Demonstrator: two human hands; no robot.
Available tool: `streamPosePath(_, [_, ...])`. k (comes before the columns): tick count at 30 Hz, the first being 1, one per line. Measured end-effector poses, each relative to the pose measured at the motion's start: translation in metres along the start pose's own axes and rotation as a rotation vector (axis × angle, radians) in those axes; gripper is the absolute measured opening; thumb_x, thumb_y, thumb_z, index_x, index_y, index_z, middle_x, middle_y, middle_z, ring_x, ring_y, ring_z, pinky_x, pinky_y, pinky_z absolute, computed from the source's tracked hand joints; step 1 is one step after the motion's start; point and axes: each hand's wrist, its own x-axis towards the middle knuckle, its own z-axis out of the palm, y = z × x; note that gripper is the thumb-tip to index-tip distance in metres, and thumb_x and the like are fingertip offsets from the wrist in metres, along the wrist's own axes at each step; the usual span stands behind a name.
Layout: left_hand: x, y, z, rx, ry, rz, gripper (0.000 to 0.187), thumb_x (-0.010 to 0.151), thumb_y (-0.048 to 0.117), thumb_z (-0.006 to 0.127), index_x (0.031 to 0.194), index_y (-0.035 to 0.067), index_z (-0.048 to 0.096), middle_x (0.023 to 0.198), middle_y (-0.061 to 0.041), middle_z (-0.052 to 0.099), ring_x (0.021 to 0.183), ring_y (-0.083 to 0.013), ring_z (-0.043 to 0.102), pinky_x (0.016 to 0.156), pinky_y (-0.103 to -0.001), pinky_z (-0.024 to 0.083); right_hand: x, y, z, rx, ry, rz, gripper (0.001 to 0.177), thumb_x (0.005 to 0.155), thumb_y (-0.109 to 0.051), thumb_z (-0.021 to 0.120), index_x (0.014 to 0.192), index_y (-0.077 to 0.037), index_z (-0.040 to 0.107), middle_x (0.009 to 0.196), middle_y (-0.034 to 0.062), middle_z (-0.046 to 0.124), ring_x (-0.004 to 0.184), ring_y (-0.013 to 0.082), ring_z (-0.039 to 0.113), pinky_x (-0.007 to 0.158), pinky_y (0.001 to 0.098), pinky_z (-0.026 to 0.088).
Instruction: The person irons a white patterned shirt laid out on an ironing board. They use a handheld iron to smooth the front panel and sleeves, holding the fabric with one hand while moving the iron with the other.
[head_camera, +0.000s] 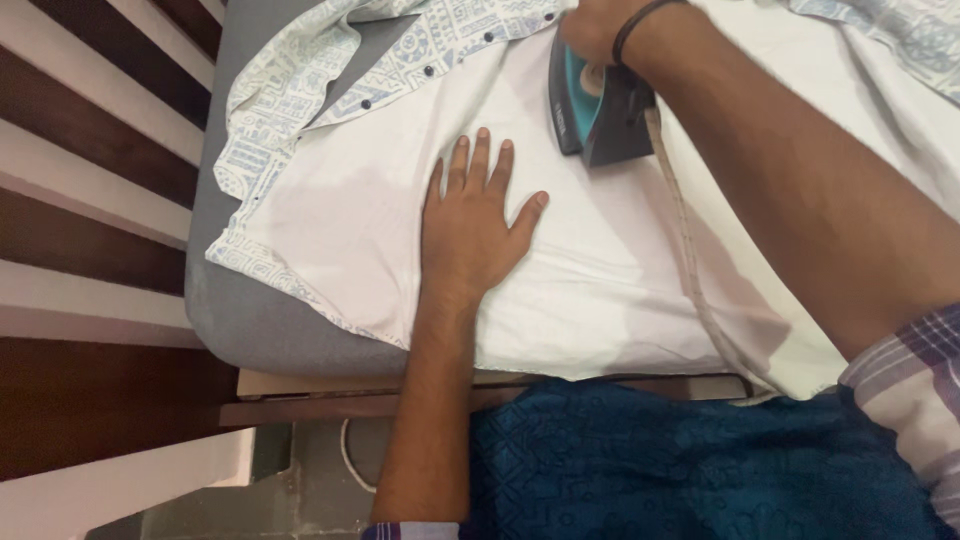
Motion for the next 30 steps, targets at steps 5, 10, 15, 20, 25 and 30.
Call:
streamPosePath(5, [0.002,0.000,-0.002,0.024,-0.014,0.000,0.066,0.100,0.050,0.051,0.149,0.006,0.052,0.160,-0.021,0.041,0.149,-0.0379,0.034,0.122,-0.051,0.022,-0.014,-0.004,-0.017,-0.171,-0.042,0.020,0.039,0.099,-0.025,0.054,0.116,0.006,0.072,0.098,0.0289,0.075,0.084,0.0404,0.078,0.075,0.0494,0.061])
streamPosePath(10, [0.001,-0.002,0.001,0.041,-0.028,0.005,0.057,0.105,0.041,0.046,0.150,0.008,0.053,0.160,-0.019,0.042,0.149,-0.0373,0.035,0.123,-0.051,0.023,-0.074,-0.008,-0.022,-0.106,-0.170,-0.080,0.057,0.097,-0.032,0.053,0.129,0.014,0.052,0.109,0.0365,0.069,0.106,0.0467,0.069,0.095,0.0488,0.053])
streamPosePath(15, [0.001,-0.003,0.003,0.048,-0.008,0.009,0.055,0.103,0.040,0.047,0.149,0.009,0.054,0.159,-0.019,0.043,0.147,-0.0367,0.037,0.121,-0.052,0.023,-0.172,-0.023,-0.030,-0.003,-0.222,-0.173,0.048,0.099,-0.034,0.052,0.123,0.008,0.052,0.092,0.0320,0.072,0.090,0.0474,0.071,0.085,0.0517,0.056])
streamPosePath(20, [-0.002,-0.004,0.006,0.046,0.029,0.011,0.054,0.103,0.037,0.049,0.148,0.009,0.055,0.159,-0.018,0.045,0.148,-0.0357,0.039,0.122,-0.051,0.025,-0.239,-0.038,-0.061,0.002,-0.351,-0.136,0.041,0.100,-0.034,0.049,0.132,-0.008,0.053,0.084,0.0234,0.074,0.081,0.0399,0.073,0.078,0.0491,0.058])
streamPosePath(25, [-0.001,-0.004,0.006,0.045,0.044,0.023,0.054,0.102,0.037,0.050,0.148,0.008,0.056,0.158,-0.019,0.046,0.147,-0.0360,0.040,0.121,-0.052,0.026,-0.252,-0.025,-0.081,-0.140,-0.548,-0.003,0.049,0.101,-0.042,0.047,0.148,-0.027,0.045,0.089,0.0134,0.076,0.077,0.0284,0.077,0.075,0.0404,0.063])
streamPosePath(30, [-0.002,-0.006,0.007,0.064,0.046,0.038,0.055,0.102,0.037,0.052,0.147,0.007,0.056,0.158,-0.019,0.046,0.147,-0.0369,0.040,0.122,-0.052,0.026,-0.219,0.018,-0.075,-0.237,-0.398,-0.028,0.053,0.099,-0.043,0.054,0.151,-0.033,0.048,0.099,0.0119,0.076,0.082,0.0257,0.076,0.082,0.0406,0.061])
